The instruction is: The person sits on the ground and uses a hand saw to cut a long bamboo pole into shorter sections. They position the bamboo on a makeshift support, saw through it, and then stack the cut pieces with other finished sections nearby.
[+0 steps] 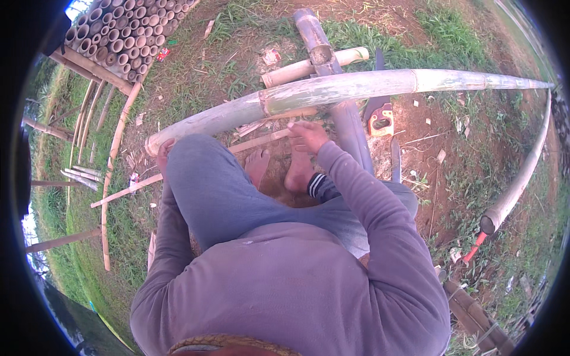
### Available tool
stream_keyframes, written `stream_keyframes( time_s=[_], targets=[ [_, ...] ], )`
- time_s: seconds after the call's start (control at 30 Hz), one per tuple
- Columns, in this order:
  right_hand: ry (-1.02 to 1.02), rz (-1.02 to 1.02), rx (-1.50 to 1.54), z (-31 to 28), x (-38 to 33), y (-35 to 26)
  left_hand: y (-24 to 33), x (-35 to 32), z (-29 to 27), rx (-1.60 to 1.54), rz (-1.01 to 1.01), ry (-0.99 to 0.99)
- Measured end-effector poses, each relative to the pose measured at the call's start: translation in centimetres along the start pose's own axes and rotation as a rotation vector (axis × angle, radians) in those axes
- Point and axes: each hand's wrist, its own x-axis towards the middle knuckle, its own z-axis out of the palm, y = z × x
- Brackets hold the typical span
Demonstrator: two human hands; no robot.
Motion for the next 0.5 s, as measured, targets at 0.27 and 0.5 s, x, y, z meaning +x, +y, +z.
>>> stream_keyframes(
  time_s=[0.27,0.5],
  targets=[
    [0.622,-0.033,0.226,-14.5,-6.2,1.2,6.9,5.8,15.8,0.681,0.538,-0.761],
    [0.819,-0.149,0.331,-21.9,-2.3,-4.1,6.7,8.1,21.2,1.033,0.47,-1.13]
  ],
)
